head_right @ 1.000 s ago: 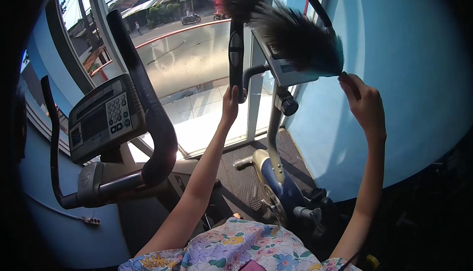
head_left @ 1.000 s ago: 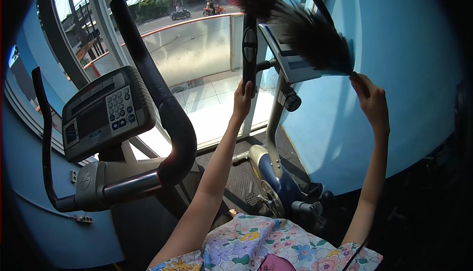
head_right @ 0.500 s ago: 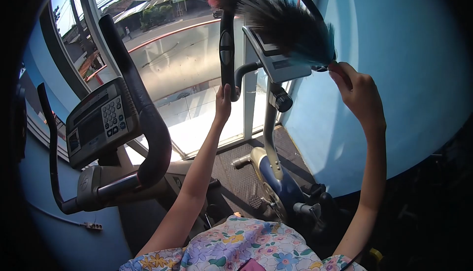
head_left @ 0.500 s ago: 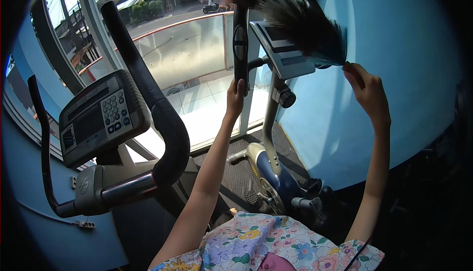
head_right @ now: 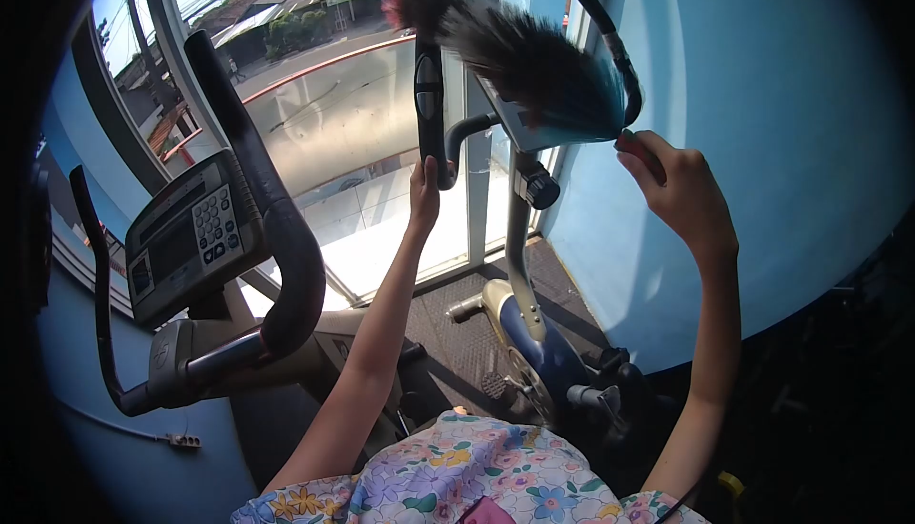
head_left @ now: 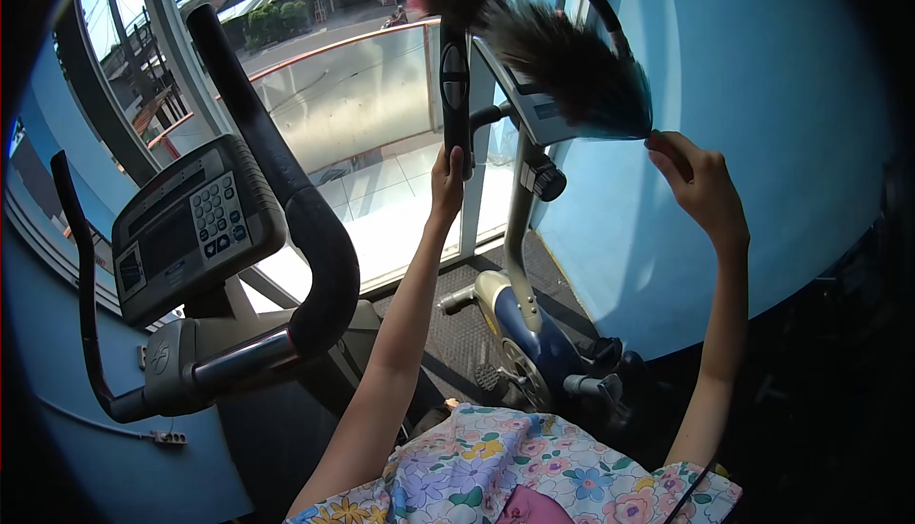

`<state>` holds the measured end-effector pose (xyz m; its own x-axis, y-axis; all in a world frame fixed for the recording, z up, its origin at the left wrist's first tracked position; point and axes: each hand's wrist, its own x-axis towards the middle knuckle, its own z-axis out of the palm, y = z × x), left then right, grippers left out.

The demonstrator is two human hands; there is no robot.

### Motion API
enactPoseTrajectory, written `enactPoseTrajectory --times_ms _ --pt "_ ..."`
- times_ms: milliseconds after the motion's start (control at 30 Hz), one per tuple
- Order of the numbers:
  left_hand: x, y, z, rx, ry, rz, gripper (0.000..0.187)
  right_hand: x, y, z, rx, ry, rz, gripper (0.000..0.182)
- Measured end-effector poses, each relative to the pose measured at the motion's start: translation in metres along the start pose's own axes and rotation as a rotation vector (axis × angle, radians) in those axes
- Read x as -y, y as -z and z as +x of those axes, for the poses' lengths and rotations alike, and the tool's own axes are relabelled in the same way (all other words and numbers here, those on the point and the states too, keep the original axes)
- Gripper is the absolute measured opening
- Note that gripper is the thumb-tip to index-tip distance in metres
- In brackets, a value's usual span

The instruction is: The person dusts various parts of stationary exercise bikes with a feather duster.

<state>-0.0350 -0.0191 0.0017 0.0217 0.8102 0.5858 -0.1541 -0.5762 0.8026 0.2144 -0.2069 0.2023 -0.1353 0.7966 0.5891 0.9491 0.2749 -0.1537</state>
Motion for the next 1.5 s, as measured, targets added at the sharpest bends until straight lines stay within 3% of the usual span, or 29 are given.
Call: enactPoseTrajectory --times_ms 67,100,167,200,233,300,333,367,433,600,667,700,767,867,900,967,1033,1167,1233,1300,1367,1500 --pt "0.004 0.002 -0.002 -0.039 0.168 -0.190 0.050 0.007 0.009 -0.012 0.128 0.004 -0.029 0.020" --pt "-0.002 -0.002 0.001 -0.102 0.180 -0.393 0.061 0.011 0.013 -0.018 0.250 0.009 -0.057 0.021" --pt "0.017 0.004 -0.005 -0.217 0.160 -0.650 0.064 0.018 0.016 -0.031 0.453 -0.066 -0.114 0.023" --pt "0.011 0.019 -0.006 0.049 0.085 -0.874 0.054 0.024 0.020 -0.035 0.440 -0.058 -0.125 0.023" --pt "0.008 0.018 -0.005 0.051 0.089 -0.874 0.054 0.027 0.022 -0.038 0.429 -0.051 -0.134 0.023" --pt "-0.012 0.015 -0.003 -0.151 0.095 -0.697 0.054 0.023 0.021 -0.040 0.340 -0.076 -0.081 0.023" --pt "-0.023 0.017 -0.003 -0.241 0.278 -0.673 0.059 0.021 0.020 -0.041 0.245 -0.096 -0.031 0.023" --pt "-0.017 0.019 0.001 -0.210 0.214 -0.642 0.068 0.020 0.015 -0.044 0.244 -0.100 -0.032 0.023" --pt "-0.031 0.013 0.008 -0.354 0.193 -0.563 0.075 0.017 0.005 -0.049 0.133 -0.059 0.022 0.023" --pt "-0.033 0.016 0.020 -0.523 0.103 -0.325 0.080 -0.002 0.028 -0.069 0.412 -0.157 0.142 0.023" --pt "-0.033 0.016 0.018 -0.488 0.054 -0.196 0.078 -0.035 0.043 -0.084 0.293 -0.218 0.316 0.022" --pt "-0.033 0.016 0.016 -0.452 0.009 -0.071 0.076 -0.054 0.055 -0.090 0.347 -0.292 0.327 0.021" --pt "-0.042 0.015 0.013 -0.370 -0.018 0.145 0.062 -0.068 0.062 -0.096 0.283 -0.442 0.464 0.022" --pt "-0.053 0.004 0.020 -0.290 -0.187 0.364 0.053 -0.067 0.050 -0.085 0.287 -0.541 0.360 0.024" --pt "-0.055 -0.002 0.024 -0.290 -0.254 0.337 0.047 -0.069 0.040 -0.081 0.289 -0.540 0.361 0.024" --pt "-0.068 -0.013 0.023 -0.251 -0.093 0.215 0.041 -0.077 0.010 -0.068 0.287 -0.250 0.195 0.024" --pt "-0.066 -0.013 0.024 -0.277 -0.130 0.260 0.040 -0.075 -0.012 -0.043 0.485 -0.259 0.122 0.027" --pt "-0.065 -0.009 0.025 -0.290 -0.234 0.458 0.039 -0.074 -0.048 0.007 0.480 -0.117 0.293 0.030" --pt "-0.066 -0.007 0.025 -0.256 -0.197 0.381 0.039 -0.081 -0.061 0.026 0.391 -0.050 0.339 0.029" --pt "-0.066 -0.005 0.025 -0.307 -0.335 0.593 0.040 -0.083 -0.068 0.038 0.289 -0.052 0.373 0.025" --pt "-0.065 -0.003 0.025 -0.292 -0.313 0.611 0.040 -0.088 -0.068 0.039 0.260 -0.177 0.437 0.025" --pt "-0.063 -0.001 0.025 -0.298 -0.272 0.552 0.039 -0.096 -0.082 0.036 0.306 -0.207 0.424 0.026"
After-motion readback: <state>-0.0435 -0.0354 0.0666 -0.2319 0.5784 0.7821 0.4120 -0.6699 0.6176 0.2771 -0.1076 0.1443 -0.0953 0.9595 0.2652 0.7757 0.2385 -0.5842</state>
